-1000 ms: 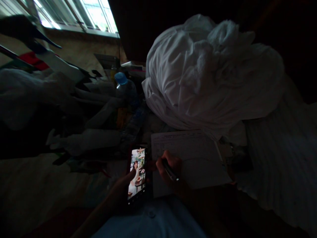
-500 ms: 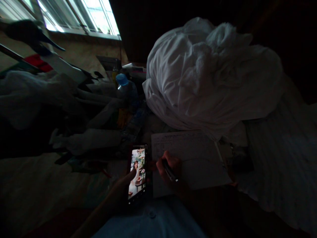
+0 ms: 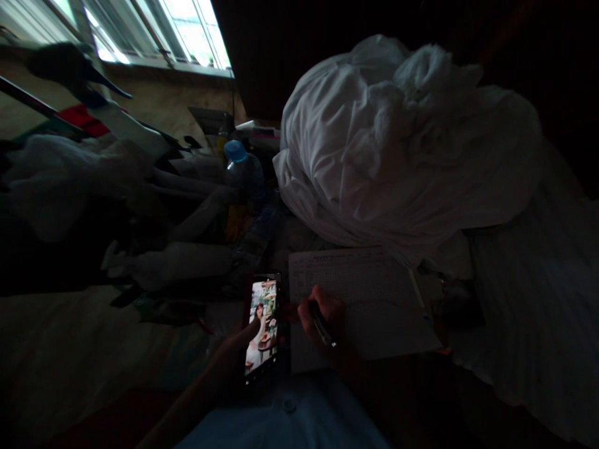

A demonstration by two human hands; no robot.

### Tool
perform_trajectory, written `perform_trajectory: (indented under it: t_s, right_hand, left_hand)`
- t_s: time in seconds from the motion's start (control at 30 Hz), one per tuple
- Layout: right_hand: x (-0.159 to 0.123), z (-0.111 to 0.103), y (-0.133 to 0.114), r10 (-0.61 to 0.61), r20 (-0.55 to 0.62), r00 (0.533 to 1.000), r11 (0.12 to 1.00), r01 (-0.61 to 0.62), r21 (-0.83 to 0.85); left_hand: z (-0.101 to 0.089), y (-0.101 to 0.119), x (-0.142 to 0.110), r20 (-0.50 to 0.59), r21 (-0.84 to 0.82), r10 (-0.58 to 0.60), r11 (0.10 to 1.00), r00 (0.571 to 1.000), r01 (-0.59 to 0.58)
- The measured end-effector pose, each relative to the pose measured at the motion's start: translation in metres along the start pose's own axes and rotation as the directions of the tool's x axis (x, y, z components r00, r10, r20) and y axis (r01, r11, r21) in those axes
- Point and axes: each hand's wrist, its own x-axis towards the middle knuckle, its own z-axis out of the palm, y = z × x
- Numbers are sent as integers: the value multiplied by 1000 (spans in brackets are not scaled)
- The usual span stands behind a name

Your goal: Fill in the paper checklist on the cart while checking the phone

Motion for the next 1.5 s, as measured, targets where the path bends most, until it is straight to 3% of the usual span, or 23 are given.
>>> perform_trajectory:
  t_s: [0.23, 0.47, 0.7, 0.87, 1.0, 1.2, 1.37, 1.5]
  right_hand:
    - [3, -1, -3, -30, 4, 1000, 1000, 30, -3]
    - [11, -34, 6, 227, -121, 966, 961, -202, 188]
    - [7, -55, 24, 419, -70, 905, 881, -387, 273]
    - [-5, -52, 30, 397, 49, 917, 875, -394, 283]
    - [-3, -51, 29, 377, 131, 917, 861, -398, 315]
    - [14, -45, 22, 355, 183, 917, 875, -395, 282]
    - [12, -38, 24, 308, 194, 931, 898, -352, 263]
    - [7, -35, 30, 296, 211, 932, 892, -349, 288]
  left_hand:
    - [4, 1, -1, -16, 63, -5, 998, 1000, 6]
    - [-14, -1, -3, -63, -13, 28, 1000, 998, -28]
    - [-25, -7, 1, -111, -136, 14, 990, 994, -29]
    - [-23, -11, 4, -242, 74, 161, 986, 957, -147]
    - [-16, -3, 1, -147, 262, 284, 935, 947, -240]
    - [-1, 9, -5, -130, 545, 411, 790, 902, -281]
    - [6, 14, -5, -86, 610, 468, 723, 880, -325]
    - [2, 15, 0, -58, 648, 418, 707, 907, -284]
